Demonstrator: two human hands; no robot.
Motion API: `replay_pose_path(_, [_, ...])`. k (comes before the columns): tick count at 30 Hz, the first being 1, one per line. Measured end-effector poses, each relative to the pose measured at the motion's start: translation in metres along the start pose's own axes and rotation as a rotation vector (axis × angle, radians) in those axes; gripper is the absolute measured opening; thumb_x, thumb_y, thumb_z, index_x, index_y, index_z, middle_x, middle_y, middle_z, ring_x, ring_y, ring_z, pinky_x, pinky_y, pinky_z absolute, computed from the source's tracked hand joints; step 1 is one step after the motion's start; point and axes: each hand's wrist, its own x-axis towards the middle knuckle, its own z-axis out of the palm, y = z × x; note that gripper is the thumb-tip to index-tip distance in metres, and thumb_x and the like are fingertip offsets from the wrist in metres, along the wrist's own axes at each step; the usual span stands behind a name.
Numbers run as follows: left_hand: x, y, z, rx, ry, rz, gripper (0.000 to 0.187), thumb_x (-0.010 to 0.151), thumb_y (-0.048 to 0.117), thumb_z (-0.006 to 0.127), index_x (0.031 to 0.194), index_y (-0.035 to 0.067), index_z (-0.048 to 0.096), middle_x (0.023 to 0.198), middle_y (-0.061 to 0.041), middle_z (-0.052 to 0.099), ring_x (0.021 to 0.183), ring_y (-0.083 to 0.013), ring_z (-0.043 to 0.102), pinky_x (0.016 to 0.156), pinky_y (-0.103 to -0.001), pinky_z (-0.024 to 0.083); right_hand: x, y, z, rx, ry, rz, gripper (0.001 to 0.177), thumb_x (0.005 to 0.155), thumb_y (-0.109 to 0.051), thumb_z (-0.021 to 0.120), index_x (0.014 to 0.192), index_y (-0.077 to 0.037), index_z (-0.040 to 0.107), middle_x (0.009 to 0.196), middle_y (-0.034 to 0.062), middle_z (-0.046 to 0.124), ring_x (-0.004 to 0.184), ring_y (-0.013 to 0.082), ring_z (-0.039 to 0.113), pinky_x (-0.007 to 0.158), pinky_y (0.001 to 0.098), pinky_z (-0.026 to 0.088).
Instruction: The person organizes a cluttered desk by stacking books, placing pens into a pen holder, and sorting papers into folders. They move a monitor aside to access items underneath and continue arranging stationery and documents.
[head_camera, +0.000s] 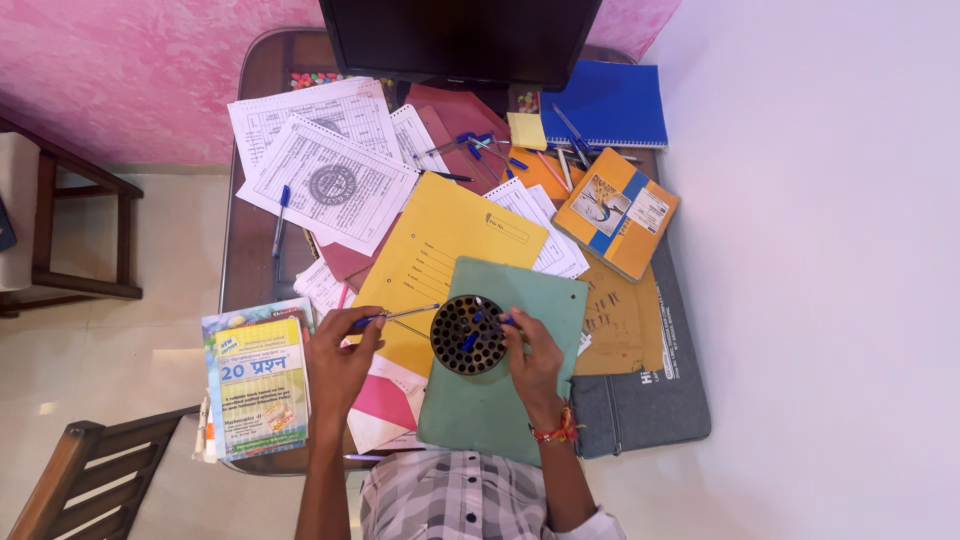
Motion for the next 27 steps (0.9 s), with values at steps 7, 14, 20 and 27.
replay_pose_path(7, [-0.013,0.015,0.017,0.040,-0.070,0.065,0.017,0.089,0.006,0.074,0.105,0.000,0.076,0.102,-0.010,0.069,0.086,-0.0156,0.075,0.067,-0.029,0.063,0.002,-0.013,-0.008,-0.090,0.053,-0.217,0.027,0.092,0.013,0.069,0.117,0.003,0.063,0.102,0.0151,0.074,0.088,0.0257,0.073,0.073,0.0303,0.062])
replay_pose_path(14, [-0.015,0.010,0.032,0.085,-0.118,0.085,0.017,0.089,0.007,0.074,0.105,0.001,0.076,0.097,-0.010,0.070,0.082,-0.0152,0.074,0.065,-0.028,0.065,0.004,-0.011,-0.009,-0.083,0.062,-0.220,0.028,0.091,0.013,0.070,0.116,0.002,0.064,0.101,0.0148,0.074,0.088,0.0259,0.072,0.072,0.0307,0.063])
replay_pose_path(20, [-0.011,0.006,0.047,0.187,-0.119,0.153,0.016,0.088,0.008,0.075,0.103,0.003,0.076,0.096,-0.010,0.070,0.077,-0.0166,0.073,0.063,-0.029,0.065,0.006,-0.012,-0.011,-0.113,0.080,-0.250,0.030,0.090,0.013,0.072,0.115,0.001,0.064,0.101,0.0138,0.073,0.091,0.0260,0.071,0.073,0.0309,0.063])
replay_pose_path(27, [0.007,0.011,0.068,0.278,-0.213,0.229,0.033,0.083,0.011,0.080,0.113,0.003,0.071,0.093,-0.011,0.070,0.073,-0.0197,0.073,0.061,-0.032,0.062,0.006,-0.018,-0.013,-0.147,0.063,-0.278,0.033,0.085,0.014,0.074,0.113,-0.001,0.066,0.101,0.0112,0.074,0.092,0.0265,0.070,0.074,0.0323,0.060])
